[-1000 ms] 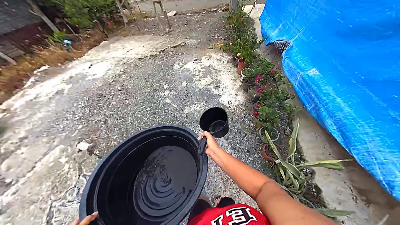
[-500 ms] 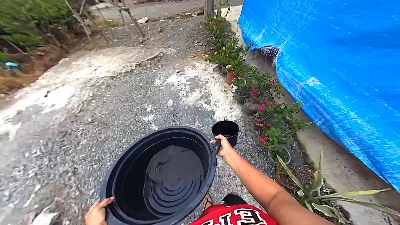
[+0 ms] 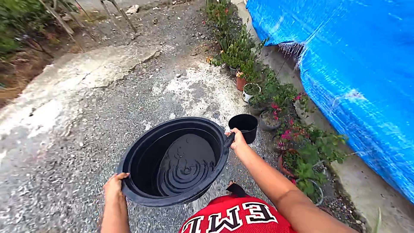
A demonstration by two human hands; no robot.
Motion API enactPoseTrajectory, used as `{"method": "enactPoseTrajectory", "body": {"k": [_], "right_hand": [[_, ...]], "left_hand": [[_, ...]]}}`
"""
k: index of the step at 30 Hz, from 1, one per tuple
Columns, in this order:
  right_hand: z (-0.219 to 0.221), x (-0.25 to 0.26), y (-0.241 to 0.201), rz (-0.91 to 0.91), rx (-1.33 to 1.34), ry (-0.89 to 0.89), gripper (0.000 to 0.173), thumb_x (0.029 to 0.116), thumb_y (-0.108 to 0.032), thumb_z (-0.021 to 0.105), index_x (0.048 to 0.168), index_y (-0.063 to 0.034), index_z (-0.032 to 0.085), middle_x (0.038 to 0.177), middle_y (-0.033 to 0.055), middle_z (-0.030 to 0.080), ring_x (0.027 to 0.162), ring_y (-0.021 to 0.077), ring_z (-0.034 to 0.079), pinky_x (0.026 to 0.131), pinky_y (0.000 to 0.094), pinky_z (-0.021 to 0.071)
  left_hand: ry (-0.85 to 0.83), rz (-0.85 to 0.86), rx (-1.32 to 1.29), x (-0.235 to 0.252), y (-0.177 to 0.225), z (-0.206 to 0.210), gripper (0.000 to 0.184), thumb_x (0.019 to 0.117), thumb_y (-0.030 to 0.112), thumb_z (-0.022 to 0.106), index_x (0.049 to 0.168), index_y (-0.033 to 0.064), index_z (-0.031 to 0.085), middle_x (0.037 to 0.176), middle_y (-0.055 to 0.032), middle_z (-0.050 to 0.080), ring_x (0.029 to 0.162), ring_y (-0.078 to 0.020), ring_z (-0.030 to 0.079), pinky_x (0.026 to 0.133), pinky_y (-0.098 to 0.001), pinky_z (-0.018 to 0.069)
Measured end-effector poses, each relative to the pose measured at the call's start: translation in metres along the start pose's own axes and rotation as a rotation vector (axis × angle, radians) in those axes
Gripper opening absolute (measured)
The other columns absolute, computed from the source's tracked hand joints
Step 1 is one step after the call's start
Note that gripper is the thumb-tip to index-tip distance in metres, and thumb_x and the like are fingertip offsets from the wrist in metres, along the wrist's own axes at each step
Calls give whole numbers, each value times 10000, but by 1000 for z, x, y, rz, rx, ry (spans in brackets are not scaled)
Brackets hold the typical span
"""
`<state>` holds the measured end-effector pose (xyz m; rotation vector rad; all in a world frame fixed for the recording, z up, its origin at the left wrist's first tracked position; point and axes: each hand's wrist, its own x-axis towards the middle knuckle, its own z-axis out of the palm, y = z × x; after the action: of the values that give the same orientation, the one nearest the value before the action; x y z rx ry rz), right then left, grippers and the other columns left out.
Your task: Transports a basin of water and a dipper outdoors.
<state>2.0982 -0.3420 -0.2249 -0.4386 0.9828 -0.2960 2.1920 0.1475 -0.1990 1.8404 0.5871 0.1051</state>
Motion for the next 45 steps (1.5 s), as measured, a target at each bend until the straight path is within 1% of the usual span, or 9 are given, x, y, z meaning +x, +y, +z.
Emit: {"method": "enactPoseTrajectory", "body": {"k": [6,9,14,18,25,27,32,35,45], "right_hand": [[82,93,-78,-57,-20,52,191,969,-178,565,1123,-68,534,849,104,620,713,216,613,657,412,543],[120,147,-112,-101,-3,72,191,977,-193,548,1125,-75,523,877,102,620,736,214,613,651,404,530],[162,247,-151,-133,26,129,312,1001,-284,520,1237,-80,524,969,116,650,811,233,635,705,450,546],[217,321,-192,-191,134,222,154,982,-181,509,1094,-75,498,837,99,592,708,216,604,636,411,541],[294,426,-273,-198,39,226,274,985,-288,524,1193,-113,554,921,76,668,750,199,634,644,406,533],[321,460,-304,-219,32,205,226,977,-262,522,1142,-108,546,921,71,668,758,188,640,646,394,537],[372,559,-378,-271,71,171,141,948,-193,535,1052,-99,553,845,68,651,721,181,638,640,376,543],[406,622,-429,-226,112,201,198,938,-190,565,1086,-60,577,884,106,658,755,225,645,666,434,556],[478,769,-549,-193,97,280,270,979,-258,514,1174,-74,541,1004,115,656,834,229,641,688,436,540]], "left_hand": [[-57,-12,11,68,84,141,277,790,19,708,1056,-13,642,935,-118,659,795,-179,623,714,-409,551],[-105,12,33,118,122,217,229,789,11,708,1001,6,622,893,-95,645,761,-163,617,688,-392,552],[-240,49,89,198,185,353,293,787,-12,707,1069,-27,626,952,-131,655,811,-193,627,731,-422,558],[-338,85,93,271,244,466,261,789,-40,696,1040,-25,626,878,-112,654,734,-165,629,679,-379,562],[-461,97,115,363,334,638,204,792,-26,694,965,8,592,835,-85,625,713,-159,608,667,-384,552],[-465,90,105,385,357,691,195,790,-11,708,955,6,606,834,-97,639,717,-175,616,663,-404,553],[-470,32,103,428,404,818,264,790,0,707,1032,1,602,909,-119,656,772,-196,635,694,-424,562],[-484,-16,61,448,437,893,323,779,-45,689,1089,-26,602,945,-155,677,797,-226,664,701,-440,586],[-515,-78,11,499,536,1099,358,769,-72,677,1109,-13,584,941,-153,664,784,-224,653,676,-435,577]]}}
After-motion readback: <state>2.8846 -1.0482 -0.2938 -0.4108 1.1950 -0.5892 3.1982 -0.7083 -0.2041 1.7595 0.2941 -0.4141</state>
